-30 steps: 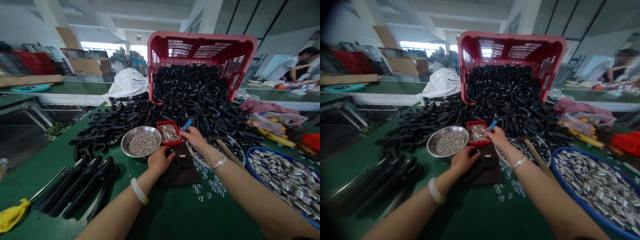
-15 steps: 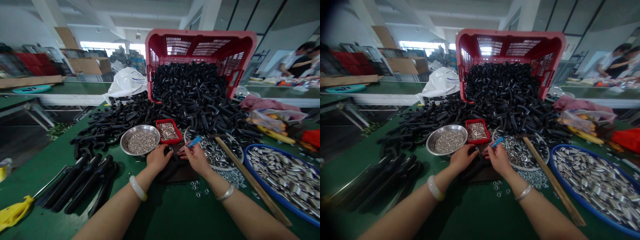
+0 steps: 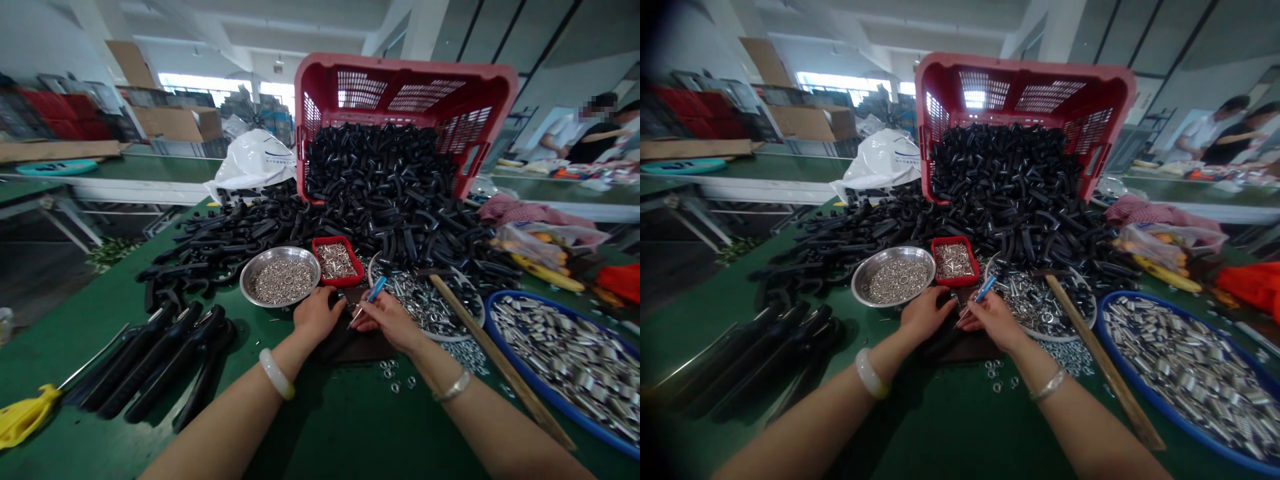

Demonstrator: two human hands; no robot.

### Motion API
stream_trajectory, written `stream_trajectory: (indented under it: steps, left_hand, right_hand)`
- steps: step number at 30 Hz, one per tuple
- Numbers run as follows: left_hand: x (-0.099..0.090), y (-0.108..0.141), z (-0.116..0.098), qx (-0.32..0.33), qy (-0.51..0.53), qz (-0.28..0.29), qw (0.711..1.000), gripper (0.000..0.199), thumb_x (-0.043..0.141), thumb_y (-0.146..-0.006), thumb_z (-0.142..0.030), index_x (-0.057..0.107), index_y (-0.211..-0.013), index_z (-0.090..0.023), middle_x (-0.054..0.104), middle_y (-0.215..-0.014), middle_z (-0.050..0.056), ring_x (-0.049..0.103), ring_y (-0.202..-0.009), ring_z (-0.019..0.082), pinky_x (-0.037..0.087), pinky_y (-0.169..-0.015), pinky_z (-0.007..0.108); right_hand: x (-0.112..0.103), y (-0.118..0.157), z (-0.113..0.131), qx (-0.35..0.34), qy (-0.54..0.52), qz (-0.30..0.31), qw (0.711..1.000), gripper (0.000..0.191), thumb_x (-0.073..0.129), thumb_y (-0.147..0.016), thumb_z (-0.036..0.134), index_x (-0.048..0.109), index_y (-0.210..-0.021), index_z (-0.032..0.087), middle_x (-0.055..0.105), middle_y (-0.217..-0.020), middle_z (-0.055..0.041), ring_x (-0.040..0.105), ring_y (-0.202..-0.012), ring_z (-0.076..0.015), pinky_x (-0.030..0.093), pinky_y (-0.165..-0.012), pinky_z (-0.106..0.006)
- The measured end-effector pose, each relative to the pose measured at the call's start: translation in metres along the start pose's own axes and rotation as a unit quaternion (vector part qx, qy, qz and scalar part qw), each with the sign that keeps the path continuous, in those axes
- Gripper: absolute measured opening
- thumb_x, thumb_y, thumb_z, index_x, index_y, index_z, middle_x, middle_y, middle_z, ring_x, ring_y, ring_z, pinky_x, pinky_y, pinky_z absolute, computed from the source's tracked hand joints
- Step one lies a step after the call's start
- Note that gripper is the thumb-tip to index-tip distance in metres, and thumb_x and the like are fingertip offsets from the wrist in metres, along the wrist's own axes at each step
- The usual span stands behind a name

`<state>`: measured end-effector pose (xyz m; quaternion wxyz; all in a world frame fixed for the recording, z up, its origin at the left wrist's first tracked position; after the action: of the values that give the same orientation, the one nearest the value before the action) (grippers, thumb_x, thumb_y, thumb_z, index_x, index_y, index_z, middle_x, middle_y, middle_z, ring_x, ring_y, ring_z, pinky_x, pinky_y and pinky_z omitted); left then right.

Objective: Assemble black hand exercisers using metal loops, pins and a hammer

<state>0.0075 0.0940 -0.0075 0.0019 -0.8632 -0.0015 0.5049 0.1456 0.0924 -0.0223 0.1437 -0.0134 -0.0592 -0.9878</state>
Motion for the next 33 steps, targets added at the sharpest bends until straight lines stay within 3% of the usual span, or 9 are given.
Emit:
stream_trajectory:
  steps: [7, 10, 12, 15, 18, 20, 22, 27, 33]
  left_hand:
    - [0.004, 0.006, -0.009, 0.036, -0.069, -0.036, 0.996, 0.043, 0.035, -0.083, -0.047, 0.047, -0.117, -0.022, 0.055, -0.114, 0.007, 0.053, -0.098, 0.021, 0.041, -0.079, 0.030]
    - [-0.003, 0.013, -0.018, 0.069, -0.096, -0.066, 0.991, 0.042, 0.034, -0.086, -0.040, 0.041, -0.123, -0.022, 0.052, -0.119, 0.008, 0.049, -0.103, 0.021, 0.040, -0.082, 0.030]
    - [-0.017, 0.014, -0.017, 0.088, -0.114, -0.084, 0.986, 0.039, 0.032, -0.087, -0.036, 0.042, -0.122, -0.025, 0.051, -0.120, 0.006, 0.047, -0.105, 0.021, 0.039, -0.084, 0.031]
    - [-0.047, 0.000, 0.008, 0.045, -0.161, -0.088, 0.982, 0.033, 0.034, -0.085, -0.034, 0.052, -0.112, -0.030, 0.056, -0.113, 0.005, 0.050, -0.100, 0.023, 0.041, -0.079, 0.032]
    - [-0.060, -0.023, 0.050, -0.046, -0.188, 0.011, 0.981, 0.029, 0.048, -0.075, -0.042, 0.061, -0.099, -0.031, 0.063, -0.100, 0.006, 0.056, -0.089, 0.026, 0.043, -0.071, 0.034]
    - [-0.059, -0.033, 0.065, -0.052, -0.183, 0.071, 0.979, 0.027, 0.054, -0.069, -0.046, 0.065, -0.090, -0.033, 0.065, -0.096, 0.004, 0.058, -0.086, 0.026, 0.044, -0.069, 0.034]
    - [-0.057, -0.040, 0.069, -0.036, -0.175, 0.086, 0.980, 0.023, 0.056, -0.067, -0.047, 0.066, -0.083, -0.034, 0.066, -0.093, 0.002, 0.059, -0.086, 0.026, 0.044, -0.069, 0.034]
    - [-0.058, -0.039, 0.073, -0.053, -0.167, 0.034, 0.984, 0.023, 0.051, -0.072, -0.043, 0.066, -0.085, -0.032, 0.066, -0.093, 0.004, 0.059, -0.087, 0.025, 0.044, -0.069, 0.033]
    - [-0.067, -0.038, 0.085, -0.070, -0.119, -0.009, 0.990, 0.023, 0.048, -0.076, -0.039, 0.065, -0.089, -0.030, 0.065, -0.097, 0.002, 0.059, -0.087, 0.020, 0.043, -0.072, 0.028]
  right_hand:
    - [-0.036, -0.007, 0.025, -0.107, 0.166, -0.116, 0.973, 0.025, 0.054, -0.072, 0.036, 0.044, -0.087, 0.019, 0.060, -0.073, -0.0025, 0.062, -0.059, -0.0152, 0.053, -0.053, -0.029]
    - [-0.033, -0.026, 0.051, -0.180, 0.292, -0.132, 0.930, 0.023, 0.046, -0.079, 0.035, 0.047, -0.094, 0.018, 0.062, -0.081, -0.0062, 0.063, -0.068, -0.0168, 0.052, -0.059, -0.030]
    - [-0.028, -0.048, 0.063, -0.179, 0.415, -0.151, 0.879, 0.025, 0.039, -0.083, 0.032, 0.048, -0.100, 0.016, 0.064, -0.089, -0.0080, 0.062, -0.077, -0.0168, 0.050, -0.066, -0.029]
    - [-0.021, -0.086, 0.071, -0.132, 0.541, -0.144, 0.818, 0.025, 0.043, -0.081, 0.027, 0.055, -0.097, 0.013, 0.064, -0.093, -0.0089, 0.060, -0.085, -0.0175, 0.045, -0.073, -0.027]
    - [-0.013, -0.112, 0.072, -0.092, 0.585, -0.115, 0.798, 0.020, 0.055, -0.071, 0.026, 0.063, -0.082, 0.012, 0.066, -0.086, -0.0118, 0.061, -0.082, -0.0215, 0.044, -0.071, -0.028]
    - [-0.003, -0.118, 0.072, -0.071, 0.615, -0.091, 0.780, 0.019, 0.058, -0.067, 0.026, 0.065, -0.076, 0.011, 0.066, -0.082, -0.0144, 0.061, -0.080, -0.0243, 0.044, -0.069, -0.030]
    - [0.016, -0.116, 0.072, -0.076, 0.637, -0.059, 0.764, 0.021, 0.056, -0.069, 0.029, 0.067, -0.078, 0.013, 0.067, -0.085, -0.0141, 0.061, -0.083, -0.0246, 0.043, -0.070, -0.030]
    - [0.088, -0.103, 0.065, -0.124, 0.670, 0.062, 0.730, 0.020, 0.055, -0.072, 0.033, 0.066, -0.086, 0.026, 0.066, -0.098, -0.0037, 0.058, -0.094, -0.0204, 0.041, -0.079, -0.028]
    - [0.131, -0.116, 0.049, -0.096, 0.696, 0.086, 0.706, 0.025, 0.065, -0.063, 0.024, 0.067, -0.086, 0.015, 0.066, -0.094, -0.0145, 0.060, -0.089, -0.0257, 0.044, -0.076, -0.033]
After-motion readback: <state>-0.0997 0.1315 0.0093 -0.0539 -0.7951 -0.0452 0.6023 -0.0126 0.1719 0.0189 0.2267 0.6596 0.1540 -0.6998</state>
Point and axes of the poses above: each hand's wrist, its own y-axis away from the middle knuckle, its own x-axis out of the palm, z = x × y, the point moved 8 cm from there along -y, towards the middle knuckle
